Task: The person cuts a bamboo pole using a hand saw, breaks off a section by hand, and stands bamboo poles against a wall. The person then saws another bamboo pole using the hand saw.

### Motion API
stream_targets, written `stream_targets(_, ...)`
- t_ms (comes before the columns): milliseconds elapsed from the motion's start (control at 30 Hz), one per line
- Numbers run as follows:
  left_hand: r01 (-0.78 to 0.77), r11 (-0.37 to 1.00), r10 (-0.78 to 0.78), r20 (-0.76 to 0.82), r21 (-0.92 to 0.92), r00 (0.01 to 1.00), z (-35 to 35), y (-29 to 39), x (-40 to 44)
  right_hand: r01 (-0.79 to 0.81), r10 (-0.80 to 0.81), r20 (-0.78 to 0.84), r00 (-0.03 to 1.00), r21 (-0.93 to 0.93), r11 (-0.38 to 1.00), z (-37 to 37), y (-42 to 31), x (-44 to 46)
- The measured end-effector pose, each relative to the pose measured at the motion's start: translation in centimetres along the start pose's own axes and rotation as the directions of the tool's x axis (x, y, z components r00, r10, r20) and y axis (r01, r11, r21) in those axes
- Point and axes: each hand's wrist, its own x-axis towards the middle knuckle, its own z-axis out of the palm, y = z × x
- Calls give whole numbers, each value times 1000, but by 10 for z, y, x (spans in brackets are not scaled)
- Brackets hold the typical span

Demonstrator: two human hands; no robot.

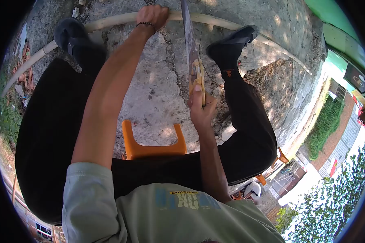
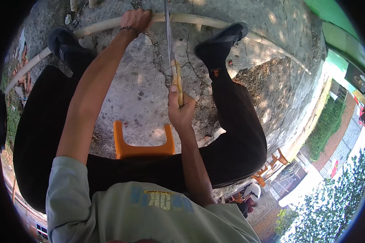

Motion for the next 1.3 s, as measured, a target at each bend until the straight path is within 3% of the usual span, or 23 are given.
stream_targets(100,-26,1000,25,-70,-9,997,5,-2,-1,134,-133,15,991,-121,984,33,-12,73)
stream_targets(200,-3,1000,3,-12,30,1000,9,-4,4,148,-146,34,989,-63,987,47,-34,119)
stream_targets(333,9,1000,-9,25,-12,1000,-8,2,2,72,-72,6,997,10,997,8,10,34)
stream_targets(433,37,999,-35,35,-40,999,-14,6,-2,78,-77,30,997,-54,995,-1,22,-11)
stream_targets(600,28,1000,-28,16,6,999,-11,-1,1,116,-116,54,992,-7,993,32,-21,102)
stream_targets(700,-7,1000,7,0,-14,1000,-5,6,3,167,-164,61,985,-63,984,24,6,104)
stream_targets(767,-9,1000,9,-35,-6,999,-4,-1,1,81,-82,23,996,21,996,13,15,47)
stream_targets(867,39,999,-38,107,-12,994,-8,7,-2,76,-75,48,996,-19,997,-3,22,-5)
stream_targets(933,32,999,-32,48,1,998,-14,6,-3,2,-2,2,1000,127,992,7,12,14)
stream_targets(1000,37,999,-37,58,6,998,-9,5,-4,51,-57,19,998,237,970,31,14,59)
stream_targets(1100,40,999,-41,56,14,998,-13,-1,10,140,-138,-23,990,166,976,47,2,106)
stream_targets(1133,50,999,-50,87,-6,995,-9,5,2,144,-151,29,988,171,975,34,6,104)
stream_targets(1267,-2,1000,3,-20,15,1000,3,0,0,40,-45,44,998,108,993,-6,32,19)
stream_targets(1300,4,1000,-5,25,25,1000,-1,2,0,32,-36,38,999,98,995,-10,30,5)
